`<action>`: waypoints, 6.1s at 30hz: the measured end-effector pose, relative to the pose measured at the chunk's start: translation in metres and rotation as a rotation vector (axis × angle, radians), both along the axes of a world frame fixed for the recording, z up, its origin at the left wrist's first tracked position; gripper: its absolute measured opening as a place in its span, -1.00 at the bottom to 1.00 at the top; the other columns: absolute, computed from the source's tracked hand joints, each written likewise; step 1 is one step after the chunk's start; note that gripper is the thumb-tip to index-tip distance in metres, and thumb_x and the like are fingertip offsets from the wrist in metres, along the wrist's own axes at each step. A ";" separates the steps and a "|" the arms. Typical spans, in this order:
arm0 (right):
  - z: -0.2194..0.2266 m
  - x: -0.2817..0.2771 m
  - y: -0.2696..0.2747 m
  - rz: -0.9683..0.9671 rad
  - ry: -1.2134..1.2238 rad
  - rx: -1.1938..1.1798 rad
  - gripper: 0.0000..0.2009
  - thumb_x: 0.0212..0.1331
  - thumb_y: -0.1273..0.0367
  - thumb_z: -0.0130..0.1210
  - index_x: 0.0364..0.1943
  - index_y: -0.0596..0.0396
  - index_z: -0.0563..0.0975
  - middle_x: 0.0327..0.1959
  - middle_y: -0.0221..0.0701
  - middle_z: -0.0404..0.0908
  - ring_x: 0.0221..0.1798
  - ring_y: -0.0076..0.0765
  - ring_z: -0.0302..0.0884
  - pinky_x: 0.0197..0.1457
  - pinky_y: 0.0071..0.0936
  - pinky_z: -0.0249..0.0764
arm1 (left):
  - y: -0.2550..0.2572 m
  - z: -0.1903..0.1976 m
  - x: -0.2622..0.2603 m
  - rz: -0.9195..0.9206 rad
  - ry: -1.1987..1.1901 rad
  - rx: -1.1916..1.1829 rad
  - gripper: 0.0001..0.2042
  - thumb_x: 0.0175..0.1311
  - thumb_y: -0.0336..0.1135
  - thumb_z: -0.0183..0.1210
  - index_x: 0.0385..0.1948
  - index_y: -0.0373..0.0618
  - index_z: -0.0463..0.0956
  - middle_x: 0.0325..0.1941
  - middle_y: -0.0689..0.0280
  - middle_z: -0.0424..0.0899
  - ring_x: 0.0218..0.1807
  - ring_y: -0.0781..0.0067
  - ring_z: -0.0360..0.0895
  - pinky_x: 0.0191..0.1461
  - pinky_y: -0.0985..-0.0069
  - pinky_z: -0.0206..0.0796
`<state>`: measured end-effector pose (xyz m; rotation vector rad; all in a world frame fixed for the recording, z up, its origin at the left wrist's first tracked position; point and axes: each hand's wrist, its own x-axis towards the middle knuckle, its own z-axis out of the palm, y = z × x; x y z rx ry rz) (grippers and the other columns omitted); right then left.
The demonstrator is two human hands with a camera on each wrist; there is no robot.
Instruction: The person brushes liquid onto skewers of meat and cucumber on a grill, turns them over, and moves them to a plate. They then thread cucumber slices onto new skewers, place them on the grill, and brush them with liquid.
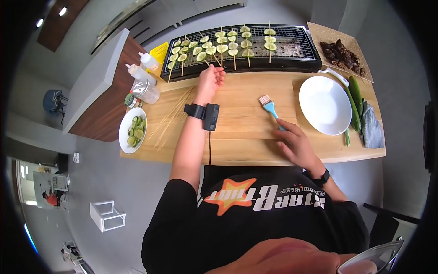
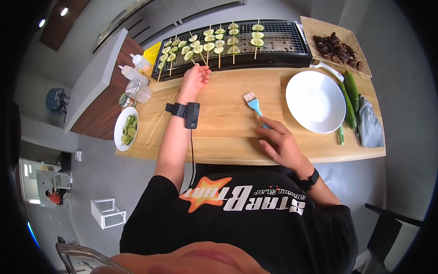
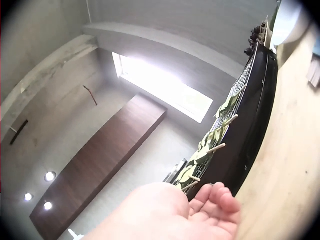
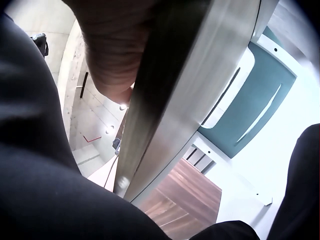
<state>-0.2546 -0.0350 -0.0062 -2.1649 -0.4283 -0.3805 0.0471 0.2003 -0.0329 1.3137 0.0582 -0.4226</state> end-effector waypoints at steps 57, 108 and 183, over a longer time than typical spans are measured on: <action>0.023 -0.003 -0.063 -0.284 0.256 0.530 -0.75 0.44 0.32 -0.23 -0.28 0.17 0.44 -0.57 -0.47 0.49 -0.61 -0.62 0.40 -0.53 -0.70 0.33 | -0.093 0.061 -0.192 -1.050 -0.263 0.137 -0.78 0.46 -0.25 -0.11 -0.14 -0.16 0.46 -0.31 0.41 0.53 -0.30 0.69 0.41 -0.22 0.71 0.29; 0.079 0.015 -0.102 -0.546 0.250 -0.070 -0.83 0.18 0.41 0.14 -0.20 0.21 0.57 -0.23 -0.34 0.59 -0.28 -0.49 0.51 -0.22 -0.56 0.44 | -0.054 0.018 -0.167 -0.660 -0.252 -0.135 -0.85 0.38 -0.28 0.05 -0.29 -0.17 0.45 -0.40 0.52 0.44 -0.36 0.77 0.31 -0.24 0.72 0.23; 0.092 0.056 -0.073 -0.114 0.787 0.528 -0.67 0.46 0.22 -0.23 -0.46 0.06 0.38 -0.61 -0.44 0.42 -0.66 -0.67 0.19 -0.61 -0.72 0.15 | -0.062 0.000 -0.163 -0.675 -0.308 -0.193 -0.87 0.36 -0.27 0.06 -0.25 -0.11 0.46 -0.31 0.47 0.50 -0.32 0.77 0.37 -0.20 0.73 0.27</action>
